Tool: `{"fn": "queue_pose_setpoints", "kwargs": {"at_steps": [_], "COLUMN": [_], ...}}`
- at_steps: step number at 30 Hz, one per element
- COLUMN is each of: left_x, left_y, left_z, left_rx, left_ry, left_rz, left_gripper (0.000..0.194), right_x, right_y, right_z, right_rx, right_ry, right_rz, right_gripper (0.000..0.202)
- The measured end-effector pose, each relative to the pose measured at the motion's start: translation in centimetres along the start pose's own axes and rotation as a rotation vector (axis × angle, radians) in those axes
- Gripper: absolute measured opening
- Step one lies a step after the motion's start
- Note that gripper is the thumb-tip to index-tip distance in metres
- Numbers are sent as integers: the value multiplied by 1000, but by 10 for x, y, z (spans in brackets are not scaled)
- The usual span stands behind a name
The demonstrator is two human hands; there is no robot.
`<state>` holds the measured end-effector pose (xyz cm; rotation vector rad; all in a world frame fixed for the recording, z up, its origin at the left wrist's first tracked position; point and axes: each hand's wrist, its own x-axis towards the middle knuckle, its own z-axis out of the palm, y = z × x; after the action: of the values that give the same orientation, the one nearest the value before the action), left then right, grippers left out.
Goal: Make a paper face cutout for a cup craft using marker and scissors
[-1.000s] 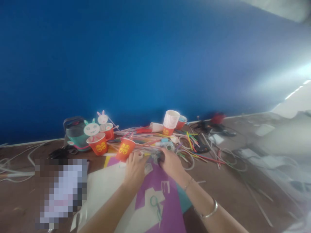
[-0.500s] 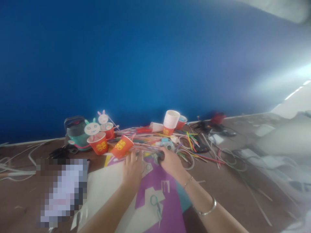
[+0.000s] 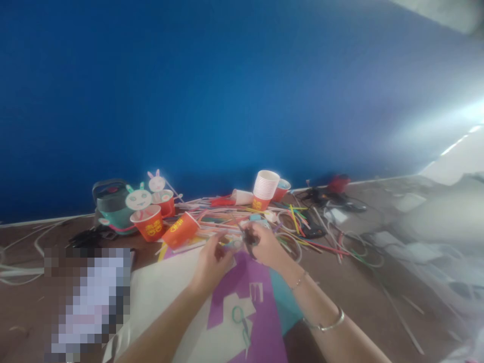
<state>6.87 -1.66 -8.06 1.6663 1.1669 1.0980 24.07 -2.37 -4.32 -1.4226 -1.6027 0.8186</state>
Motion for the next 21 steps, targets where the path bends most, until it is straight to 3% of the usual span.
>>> {"fn": "queue_pose_setpoints", "kwargs": {"at_steps": [2, 6, 10, 14, 21], "left_x": [1, 0, -2, -3, -4], "left_y": [4, 15, 24, 27, 27], "left_z": [1, -1, -4, -5, -3], "left_rx": [-176, -488, -727, -827, -890], "left_ry": [-16, -23, 69, 149, 151], "left_rz": [-134, -335, -349, -351, -328], "left_gripper": [23, 30, 29, 26, 27], "right_x": [1, -3, -14, -26, -31], "right_y": [-3, -7, -8, -13, -16], "right_z": [7, 16, 26, 38, 45], "right_rx": [84, 255, 382, 468, 432], "right_ry": [-28, 16, -100, -237, -260], "right_rz": [-13, 50, 105, 101, 27], "right_gripper": [28, 27, 40, 47, 49]}}
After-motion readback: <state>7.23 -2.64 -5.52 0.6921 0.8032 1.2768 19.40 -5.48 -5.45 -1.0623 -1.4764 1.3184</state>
